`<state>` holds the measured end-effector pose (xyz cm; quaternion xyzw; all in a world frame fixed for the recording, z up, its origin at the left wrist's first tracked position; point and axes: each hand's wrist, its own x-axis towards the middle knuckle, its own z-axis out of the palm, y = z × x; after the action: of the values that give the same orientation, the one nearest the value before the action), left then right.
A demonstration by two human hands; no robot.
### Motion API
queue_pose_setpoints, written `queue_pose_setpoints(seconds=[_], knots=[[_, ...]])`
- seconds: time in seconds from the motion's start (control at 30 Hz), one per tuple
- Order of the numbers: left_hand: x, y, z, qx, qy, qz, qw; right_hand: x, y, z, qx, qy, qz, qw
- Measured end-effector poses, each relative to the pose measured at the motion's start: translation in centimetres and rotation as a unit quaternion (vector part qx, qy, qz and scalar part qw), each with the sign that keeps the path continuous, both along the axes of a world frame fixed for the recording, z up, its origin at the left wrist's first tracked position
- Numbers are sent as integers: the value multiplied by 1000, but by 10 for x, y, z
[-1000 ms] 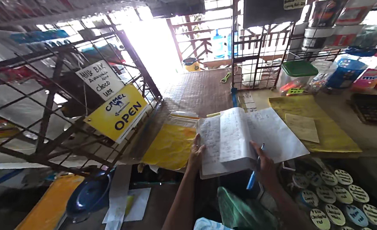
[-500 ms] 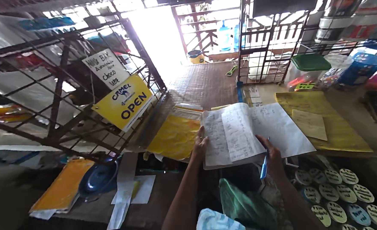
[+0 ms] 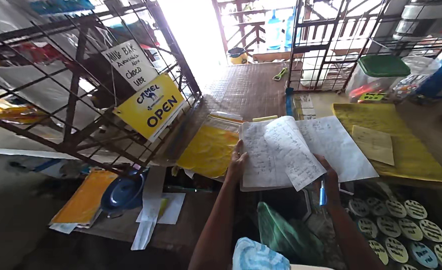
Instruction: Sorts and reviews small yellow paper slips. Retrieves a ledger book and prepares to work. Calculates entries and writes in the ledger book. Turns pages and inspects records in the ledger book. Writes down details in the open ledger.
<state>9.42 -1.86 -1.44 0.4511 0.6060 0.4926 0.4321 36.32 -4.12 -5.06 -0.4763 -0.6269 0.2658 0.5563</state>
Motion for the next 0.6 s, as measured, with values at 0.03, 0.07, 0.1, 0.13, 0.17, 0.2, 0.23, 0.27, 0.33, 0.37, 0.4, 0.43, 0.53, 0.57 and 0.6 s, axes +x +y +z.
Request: queue_pose_setpoints(seconds=[0.03,0.07,0.1,0.13,0.17,0.2,0.23,0.27,0.33,0.37,0.4,0.43,0.53,0.57,0.6], knots=[[0,1,0,2,2,0,1000,0,0,0,-9,5,9,1000],[-1,1,-1,4,4,-1,1000,-1,-1,1,-18,7,14,1000],[-1,1,-1,6,6,-1,1000,-3,-1,1,-21,6,17,1000],[-1,1,-1,6,8,-1,1000,-4,-1,-1,-17,6,22,1000],[-2,0,0,6,9,-2,1000,-6,-1,-5,-9,6,27,1000],[-2,0,0,6,9,-2,1000,-7,-1,-7,-4,4,31,999],[-2,1,0,6,10,-1,1000,-7,-1,-7,-1,3,34,999],[-2,1,1,6,8,-2,1000,-6,-1,-7,-1,5,36,999],[-1,0,1,4,3,0,1000,-3,-3,-3,-4,8,23,1000],[-1,0,0,3,-1,-2,1000,-2,-5,-2,0,17,6,1000],[-1,0,0,6,-3,-3,1000,-1,-6,-2,-1,40,-14,999],[-1,0,-1,12,-3,-3,1000,-1,-6,0,-13,83,-28,996],[-2,1,-3,21,-7,-8,1000,-3,-3,-2,-69,233,-39,969],[-2,1,-3,24,-10,-7,1000,-1,-2,-8,-86,237,-35,967],[-2,1,-3,24,-11,-5,1000,2,-2,-15,-101,222,-38,969]])
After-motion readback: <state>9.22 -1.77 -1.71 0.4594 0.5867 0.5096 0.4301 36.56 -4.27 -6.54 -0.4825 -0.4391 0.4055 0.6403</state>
